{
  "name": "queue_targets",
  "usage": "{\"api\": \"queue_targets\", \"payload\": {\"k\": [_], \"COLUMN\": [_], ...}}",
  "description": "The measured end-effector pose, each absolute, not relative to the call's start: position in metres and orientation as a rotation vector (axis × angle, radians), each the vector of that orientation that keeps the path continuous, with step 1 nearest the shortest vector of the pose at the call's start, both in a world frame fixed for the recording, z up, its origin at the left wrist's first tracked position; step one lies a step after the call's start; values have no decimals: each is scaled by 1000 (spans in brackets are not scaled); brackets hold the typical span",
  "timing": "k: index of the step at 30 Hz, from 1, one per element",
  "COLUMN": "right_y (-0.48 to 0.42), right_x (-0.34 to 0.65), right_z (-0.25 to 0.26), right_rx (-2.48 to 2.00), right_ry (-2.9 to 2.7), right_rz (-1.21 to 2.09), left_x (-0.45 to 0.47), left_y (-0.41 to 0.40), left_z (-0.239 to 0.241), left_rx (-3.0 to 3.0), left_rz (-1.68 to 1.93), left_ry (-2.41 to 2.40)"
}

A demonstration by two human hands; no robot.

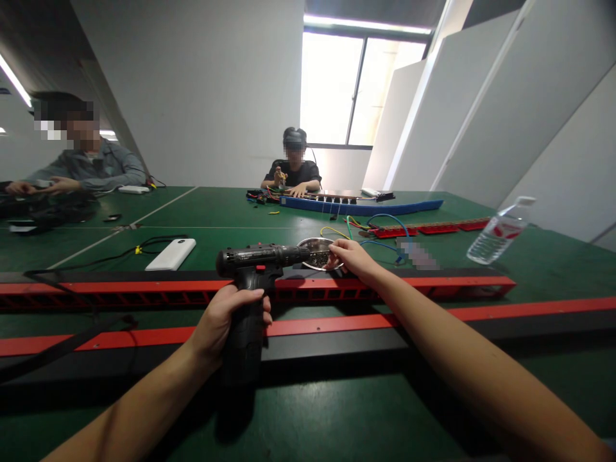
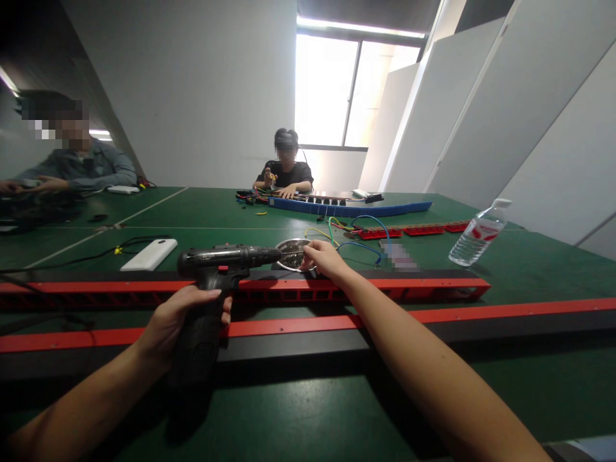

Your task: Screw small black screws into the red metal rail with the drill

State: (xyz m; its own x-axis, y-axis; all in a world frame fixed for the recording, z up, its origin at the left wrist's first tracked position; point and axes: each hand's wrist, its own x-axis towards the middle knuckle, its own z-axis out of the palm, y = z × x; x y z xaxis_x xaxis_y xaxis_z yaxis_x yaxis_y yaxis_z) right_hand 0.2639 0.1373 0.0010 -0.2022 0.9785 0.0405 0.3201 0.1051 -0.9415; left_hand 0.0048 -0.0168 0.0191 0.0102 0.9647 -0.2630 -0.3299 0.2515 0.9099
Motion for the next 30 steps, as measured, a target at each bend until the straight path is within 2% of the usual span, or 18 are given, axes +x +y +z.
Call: {"api": "queue_targets", "payload": {"k": [19,26,30], "right_y": [132,141,142], "right_x": [260,264,264], "right_z": [6,-5,-8], "right_rx": [-1303,-1245,-1239], "right_ry": [-1568,-1692,-1695], "right_rz": [1085,957,1006], "left_x": [6,4,3], "left_y": [-17,-17,-16], "left_z": [20,18,16], "left_rx": [753,779,785], "left_rz": [1192,1161,1163], "left_ry": [1112,1104,1094]}}
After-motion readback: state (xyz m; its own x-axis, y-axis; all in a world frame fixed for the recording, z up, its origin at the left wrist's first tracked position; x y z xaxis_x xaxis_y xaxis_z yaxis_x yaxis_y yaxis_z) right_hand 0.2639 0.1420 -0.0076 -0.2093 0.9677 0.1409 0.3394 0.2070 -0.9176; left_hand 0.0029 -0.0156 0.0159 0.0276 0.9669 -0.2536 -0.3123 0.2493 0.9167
